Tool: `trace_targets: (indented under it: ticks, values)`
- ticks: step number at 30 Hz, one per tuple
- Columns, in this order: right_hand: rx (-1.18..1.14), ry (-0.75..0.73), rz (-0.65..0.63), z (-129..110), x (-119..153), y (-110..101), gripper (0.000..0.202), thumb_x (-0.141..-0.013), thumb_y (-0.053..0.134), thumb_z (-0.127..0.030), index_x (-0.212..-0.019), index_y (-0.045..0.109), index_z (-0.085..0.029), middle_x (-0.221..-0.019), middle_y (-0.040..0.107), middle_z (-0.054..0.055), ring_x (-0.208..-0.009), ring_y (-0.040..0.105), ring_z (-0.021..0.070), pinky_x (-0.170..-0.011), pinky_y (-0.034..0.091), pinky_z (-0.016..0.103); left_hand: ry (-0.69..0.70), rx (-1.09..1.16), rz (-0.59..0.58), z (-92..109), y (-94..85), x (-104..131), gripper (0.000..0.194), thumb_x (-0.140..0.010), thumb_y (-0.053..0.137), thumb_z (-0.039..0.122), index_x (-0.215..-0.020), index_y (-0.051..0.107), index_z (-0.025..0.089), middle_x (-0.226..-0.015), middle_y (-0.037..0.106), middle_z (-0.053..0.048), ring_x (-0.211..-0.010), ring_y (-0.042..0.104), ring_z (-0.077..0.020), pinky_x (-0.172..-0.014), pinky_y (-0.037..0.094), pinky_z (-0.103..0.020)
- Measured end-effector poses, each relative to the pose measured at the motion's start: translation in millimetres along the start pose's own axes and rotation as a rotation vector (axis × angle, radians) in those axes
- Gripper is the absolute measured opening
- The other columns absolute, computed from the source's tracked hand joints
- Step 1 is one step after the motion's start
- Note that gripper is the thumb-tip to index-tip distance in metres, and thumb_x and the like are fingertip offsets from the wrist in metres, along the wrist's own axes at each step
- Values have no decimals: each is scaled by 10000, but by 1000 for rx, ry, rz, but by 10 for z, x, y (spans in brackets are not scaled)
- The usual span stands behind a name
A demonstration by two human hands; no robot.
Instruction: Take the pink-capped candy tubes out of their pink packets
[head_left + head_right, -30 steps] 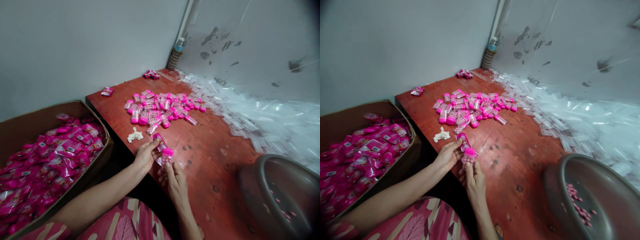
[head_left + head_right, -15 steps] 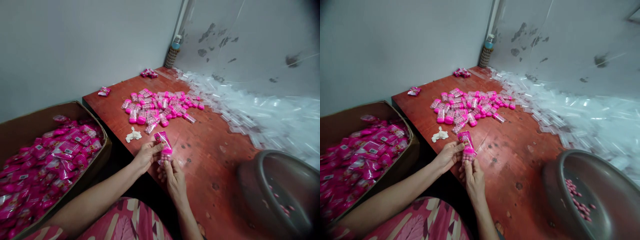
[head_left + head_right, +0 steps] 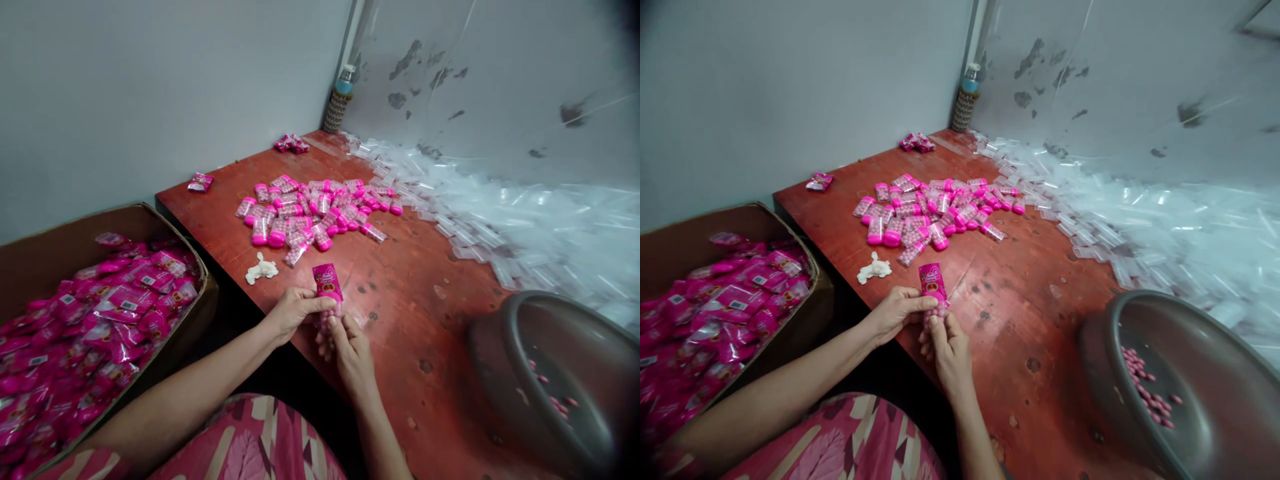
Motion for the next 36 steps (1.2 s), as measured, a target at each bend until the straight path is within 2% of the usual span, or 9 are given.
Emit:
trace_targets:
  ticks: [8, 13, 16, 21, 24, 27, 30, 33, 36]
  values:
    - [-163, -21, 12, 15, 59, -5, 177, -811, 520, -319, -912, 544, -176, -794, 604, 19, -621, 570, 109, -526, 453, 213, 12, 52, 77, -4, -80, 32, 201, -600, 705, 250, -646, 634, 67, -570, 600, -51, -473, 541, -105, -488, 438, -228]
    - [-307, -2, 112, 40, 4, -73, 136, -763, 589, -292, -771, 529, -170, -615, 596, -21, -500, 538, 79, -478, 419, 182, -2, 57, -23, -75, 83, 92, 243, -621, 686, 303, -620, 623, 68, -485, 542, -20, -397, 496, -102, -432, 423, -247]
    - [-303, 11, 107, 6, -41, -28, 162, -717, 640, -248, -754, 496, -183, -548, 580, -47, -454, 519, 77, -441, 392, 171, 23, 67, -3, -33, 56, 221, 225, -633, 682, 280, -672, 647, 61, -568, 598, -54, -495, 555, -127, -549, 468, -280]
    - [-238, 15, -70, -104, -129, 148, 191, -666, 672, -226, -737, 500, -180, -563, 592, -34, -463, 505, 88, -462, 388, 193, 428, 73, 387, 443, -531, 816, 191, -614, 700, 297, -706, 681, 130, -744, 677, -69, -763, 621, -213, -797, 458, -364]
    - [-149, 5, -13, -136, -206, 70, 176, -725, 608, -319, -704, 517, -169, -587, 600, -8, -469, 503, 92, -459, 388, 200, 671, 113, 567, 712, -941, 1157, 384, -651, 610, 489, -867, 669, 177, -879, 679, -75, -851, 615, -237, -842, 439, -404]
    - [-39, 1, 41, -146, -239, 11, 231, -750, 569, -374, -665, 525, -165, -586, 593, -2, -468, 496, 92, -446, 381, 196, 654, -176, 730, 855, -1184, 1170, 372, -634, 666, 373, -951, 643, 179, -1016, 642, -81, -982, 567, -237, -905, 391, -361]
    - [90, 0, 72, -169, -187, 22, 242, -733, 584, -393, -671, 553, -161, -571, 578, -7, -492, 501, 102, -462, 395, 202, 613, -542, 797, 948, -1206, 983, 463, -535, 742, 212, -984, 629, 217, -1178, 556, -69, -1182, 400, -246, -996, 267, -336]
    - [303, 14, 161, -181, -138, -12, 254, -706, 602, -420, -715, 598, -166, -605, 605, 6, -537, 536, 128, -465, 416, 213, 604, -900, 695, 942, -1117, 672, 404, -624, 680, 202, -1019, 602, 223, -1259, 483, -83, -1272, 234, -275, -1031, 82, -454]
    - [410, -1, 180, -122, -165, 7, 291, -648, 641, -447, -765, 625, -182, -657, 658, 38, -548, 583, 170, -463, 461, 257, 541, -1248, 587, 832, -1079, 426, 310, -732, 580, 204, -1042, 589, 218, -1239, 500, -96, -1257, 260, -283, -1019, 20, -490]
Point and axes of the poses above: each hand's wrist, its own x-axis away from the middle knuckle, its own y-axis out of the palm, z = x × y, the point moved 8 cm from there along -x, towards the middle knuckle
